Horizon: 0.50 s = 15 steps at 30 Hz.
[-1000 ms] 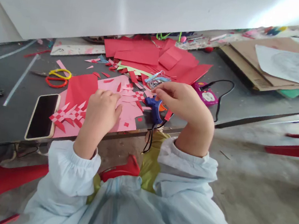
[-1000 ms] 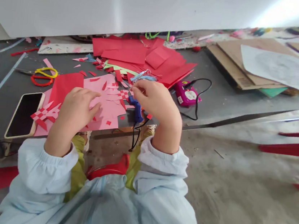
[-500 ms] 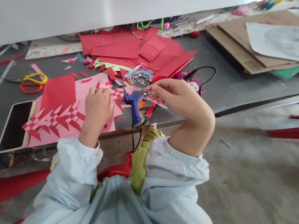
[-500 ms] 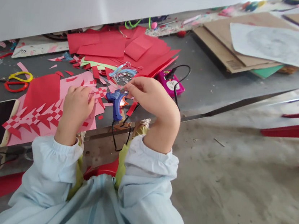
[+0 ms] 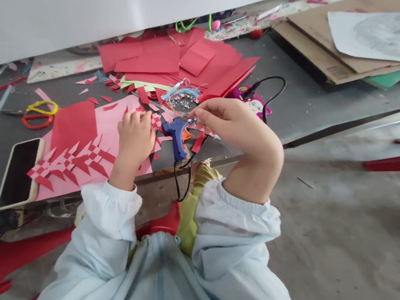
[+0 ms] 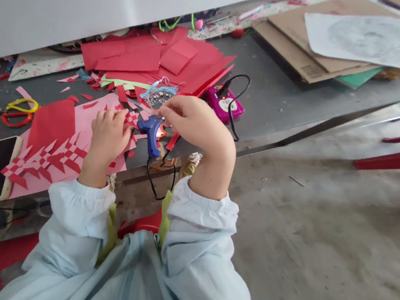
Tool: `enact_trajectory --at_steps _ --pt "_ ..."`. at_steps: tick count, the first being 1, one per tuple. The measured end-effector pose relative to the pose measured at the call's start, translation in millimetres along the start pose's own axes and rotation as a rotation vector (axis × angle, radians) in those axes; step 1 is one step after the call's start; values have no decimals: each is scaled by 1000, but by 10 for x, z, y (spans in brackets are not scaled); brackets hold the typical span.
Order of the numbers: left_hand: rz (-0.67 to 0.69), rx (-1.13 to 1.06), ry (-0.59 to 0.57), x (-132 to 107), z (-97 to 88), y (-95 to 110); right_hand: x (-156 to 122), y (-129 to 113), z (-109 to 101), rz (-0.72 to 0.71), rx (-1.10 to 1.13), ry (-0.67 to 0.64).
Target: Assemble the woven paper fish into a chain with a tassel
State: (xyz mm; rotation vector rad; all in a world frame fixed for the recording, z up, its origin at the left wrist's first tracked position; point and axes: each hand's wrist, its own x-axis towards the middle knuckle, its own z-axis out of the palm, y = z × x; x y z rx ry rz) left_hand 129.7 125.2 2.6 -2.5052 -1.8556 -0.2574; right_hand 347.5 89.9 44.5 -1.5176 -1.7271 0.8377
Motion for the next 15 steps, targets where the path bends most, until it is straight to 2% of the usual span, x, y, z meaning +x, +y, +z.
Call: enact_trajectory --at_steps 3,7,11,15 --pt "-36 -45 87 24 32 -4 0 -23 10 7 -12 0" --pt "-138 -215 260 37 21 -34 23 -51 60 -85 17 -17" --pt "-186 -686 471 -29 -106 -122 77 -140 185 -140 105 96" --pt "-220 -1145 531 -122 -244 -236 147 -280 368 -209 207 214"
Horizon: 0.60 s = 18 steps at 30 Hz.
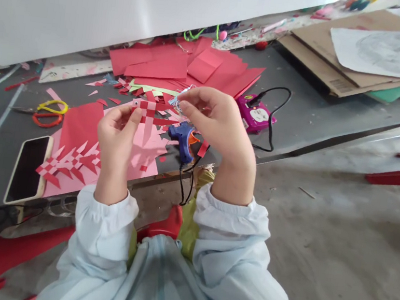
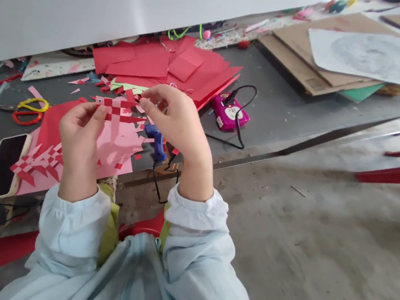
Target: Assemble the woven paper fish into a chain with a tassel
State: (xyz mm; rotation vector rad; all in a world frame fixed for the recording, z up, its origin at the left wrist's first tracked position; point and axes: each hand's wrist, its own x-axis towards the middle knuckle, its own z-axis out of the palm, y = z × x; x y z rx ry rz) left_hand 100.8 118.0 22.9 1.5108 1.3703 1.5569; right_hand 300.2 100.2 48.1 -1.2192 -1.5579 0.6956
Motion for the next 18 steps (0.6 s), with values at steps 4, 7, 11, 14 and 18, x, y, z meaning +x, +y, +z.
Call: enact_trajectory --at_steps 4,7,11,14,18 --pt "-85 -136 16 -12 -118 53 30 -82 225 -5 59 -39" --pt "-127 -142 3 -42 -170 99 41 -110 374 29 175 -99" --pt "-131 -157 -44 -79 -235 143 48 -144 497 96 259 -140" --pt "-147 -198 -77 -86 -290 161 47 -189 527 132 294 -167" --pt "-168 -176 -127 -88 -356 178 44 -198 530 138 308 -169"
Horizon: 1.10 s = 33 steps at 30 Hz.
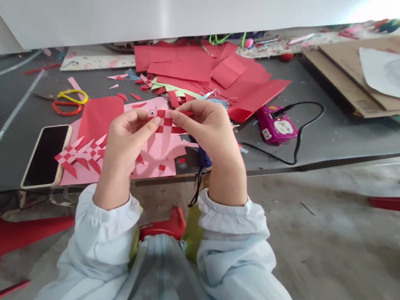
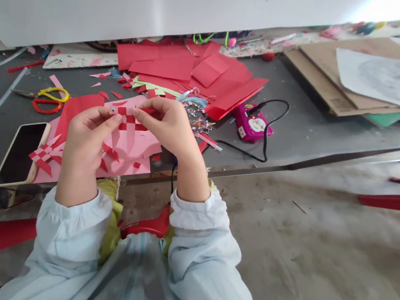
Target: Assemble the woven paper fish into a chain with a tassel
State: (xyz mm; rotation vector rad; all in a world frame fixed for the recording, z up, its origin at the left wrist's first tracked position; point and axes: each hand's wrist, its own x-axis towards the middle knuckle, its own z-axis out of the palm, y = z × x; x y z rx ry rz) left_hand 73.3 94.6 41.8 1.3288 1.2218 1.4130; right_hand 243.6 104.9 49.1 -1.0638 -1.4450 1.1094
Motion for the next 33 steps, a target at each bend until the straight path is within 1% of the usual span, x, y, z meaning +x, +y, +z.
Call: enact_trajectory --at_steps 3,6,8,10,13,15,18,20,23,26,30,33 --pt "-1 96 -42 -9 -48 5 4 25 -16 10 -18 -57" --pt "12 142 -115 -10 -107 -1 11 40 -27 67 -30 -150" --pt "-10 152 -170 -7 -149 -3 18 55 -35 110 -14 -195" --pt "-50 163 -192 -5 -184 -4 25 82 -53 133 -2 -201" --pt "-99 166 -190 -21 -218 -12 34 135 -95 138 -38 -159" --pt "-121 164 -184 -57 -235 -33 37 156 -114 135 -75 -146" --pt "-158 153 -161 -161 -276 -97 39 151 -90 148 -94 -183" --pt "-172 153 -117 -254 -319 -152 40 131 -31 168 -82 -226" --pt "-152 155 -41 -400 -397 -225 43 111 94 202 -61 -268" --pt "-156 134 2 -512 -468 -264 50 118 219 229 -57 -294" --pt "-169 116 22 -574 -562 -267 58 157 332 261 -54 -302" --pt "-181 112 57 -580 -664 -253 54 186 384 320 -56 -299"
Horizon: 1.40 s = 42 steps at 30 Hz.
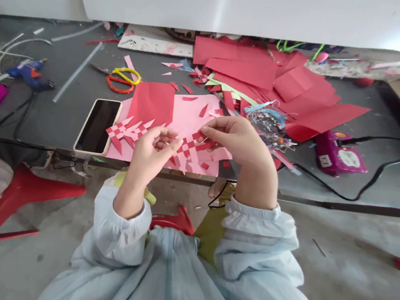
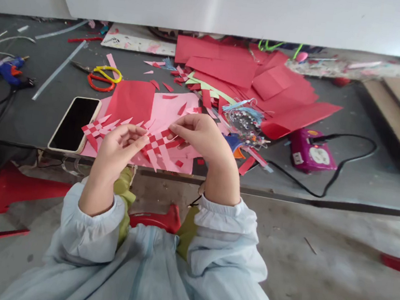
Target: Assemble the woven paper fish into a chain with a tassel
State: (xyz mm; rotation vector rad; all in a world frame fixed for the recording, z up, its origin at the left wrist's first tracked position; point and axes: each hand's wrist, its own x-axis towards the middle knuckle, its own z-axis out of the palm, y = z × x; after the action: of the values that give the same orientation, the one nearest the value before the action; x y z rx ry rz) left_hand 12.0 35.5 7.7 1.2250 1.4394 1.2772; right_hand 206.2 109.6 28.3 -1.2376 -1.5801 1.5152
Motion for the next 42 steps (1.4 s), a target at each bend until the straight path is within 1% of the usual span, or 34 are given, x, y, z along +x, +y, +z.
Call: enact_trajectory --at_steps 2,6,10,14,18,21,23,26,29,31,35,38,42 --pt "-21 -5 9 0 -82 -4 9 13 31 32 1 1" --pt "-66 -8 -27 -21 -235 -43 26 34 86 54 -4 5" --pt "-64 181 -33 -63 -325 -87 45 49 115 68 -1 12" --pt "-83 338 -90 -110 -323 -74 43 57 125 58 15 4" --pt "-148 378 -143 -146 -263 -17 17 55 150 8 25 -33" --pt "-158 402 -222 -158 -231 30 4 51 184 -34 64 -47" --pt "-159 404 -252 -160 -230 51 3 52 209 -44 80 -49" --pt "-164 380 -228 -156 -266 56 2 52 249 -27 85 -37" --pt "-156 377 -184 -146 -349 37 0 44 287 43 118 -11" --pt "-148 396 -136 -139 -425 21 -2 34 303 78 143 4" --pt "-141 444 -42 -133 -572 -6 1 6 316 98 163 5" --pt "-135 454 -25 -139 -636 -14 4 -16 339 129 142 -1" --pt "-139 444 -34 -145 -651 -14 6 -33 402 153 67 -17"
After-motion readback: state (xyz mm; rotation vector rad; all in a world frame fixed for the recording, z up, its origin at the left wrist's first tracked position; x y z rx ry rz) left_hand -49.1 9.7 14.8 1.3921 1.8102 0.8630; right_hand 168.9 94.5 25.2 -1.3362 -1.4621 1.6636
